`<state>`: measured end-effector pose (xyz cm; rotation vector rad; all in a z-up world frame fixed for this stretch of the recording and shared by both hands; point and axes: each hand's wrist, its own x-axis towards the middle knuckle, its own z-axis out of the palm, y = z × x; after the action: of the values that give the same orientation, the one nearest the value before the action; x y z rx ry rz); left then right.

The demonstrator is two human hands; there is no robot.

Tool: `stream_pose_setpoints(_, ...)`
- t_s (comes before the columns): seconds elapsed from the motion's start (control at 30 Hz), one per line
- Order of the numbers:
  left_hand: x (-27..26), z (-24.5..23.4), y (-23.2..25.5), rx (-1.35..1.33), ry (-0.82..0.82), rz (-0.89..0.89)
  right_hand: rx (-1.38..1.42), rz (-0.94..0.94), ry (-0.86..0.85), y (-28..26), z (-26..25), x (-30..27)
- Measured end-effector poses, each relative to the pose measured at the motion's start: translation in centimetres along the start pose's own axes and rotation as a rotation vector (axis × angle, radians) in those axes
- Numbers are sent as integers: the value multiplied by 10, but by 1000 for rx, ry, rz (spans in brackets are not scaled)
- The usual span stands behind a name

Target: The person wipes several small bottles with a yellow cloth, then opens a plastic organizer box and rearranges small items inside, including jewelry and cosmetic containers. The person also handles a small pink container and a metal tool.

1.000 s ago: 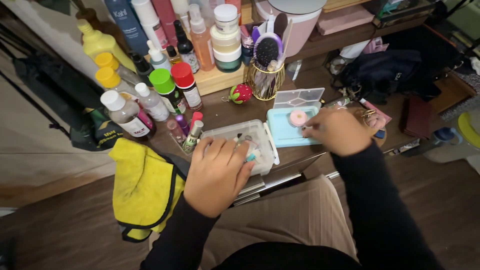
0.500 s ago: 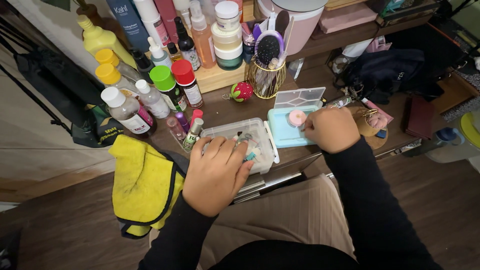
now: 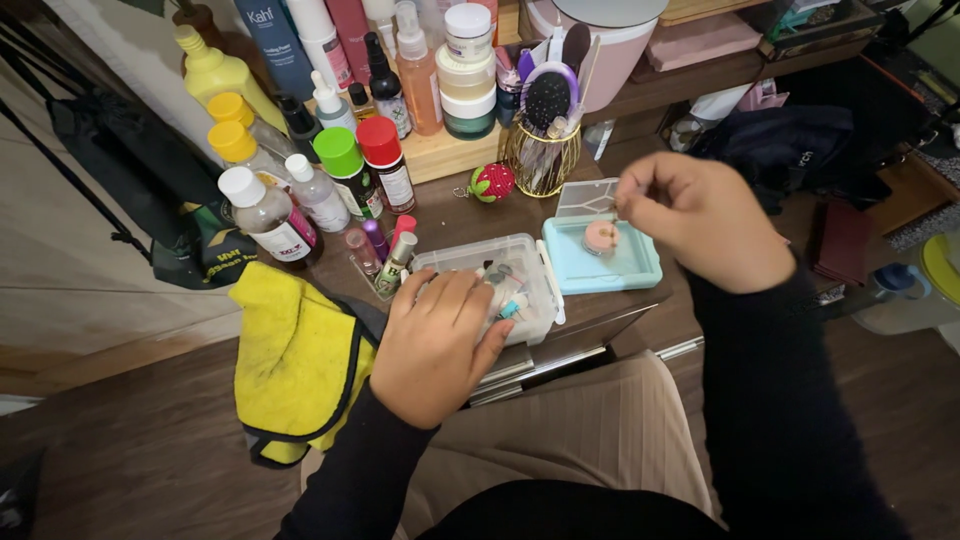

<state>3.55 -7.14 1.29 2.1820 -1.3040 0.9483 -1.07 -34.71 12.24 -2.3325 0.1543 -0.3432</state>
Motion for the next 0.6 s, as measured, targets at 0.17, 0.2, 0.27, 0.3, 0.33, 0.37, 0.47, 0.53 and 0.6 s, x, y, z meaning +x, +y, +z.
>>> stream_pose_setpoints(0.17, 8, -17, 3, -52, -178, -34, -28, 11, -45, -63, -1, 3)
stream_pose_setpoints(0.2, 8, -17, 2, -51, -177, -35, -28, 9, -46, -69, 0, 4)
stream_pose_setpoints(0.27, 8, -17, 2, -71, -160, -31, -8, -32, -22, -82, 3, 8)
stream_pose_setpoints(0.3, 8, -18, 2, -70, -159, -31, -7, -34, -22, -86, 4, 9)
stream_pose_setpoints(0.33, 8, -18, 2, -74, -157, -29, 3, -62, -22, -91, 5, 10)
stream_pose_setpoints(0.37, 8, -18, 2, -79, -156, -27, 14, -89, -24, -96, 6, 11)
stream_pose_setpoints(0.47, 8, -18, 2, -67, -178, -43, 113, -179, -44, -99, 8, 15)
stream_pose_setpoints(0.53, 7, -18, 1, -69, -173, -43, 110, -179, -46, -102, 10, 17)
stream_pose_setpoints(0.6, 7, -18, 1, -73, -169, -43, 106, -178, -47, -101, 12, 17)
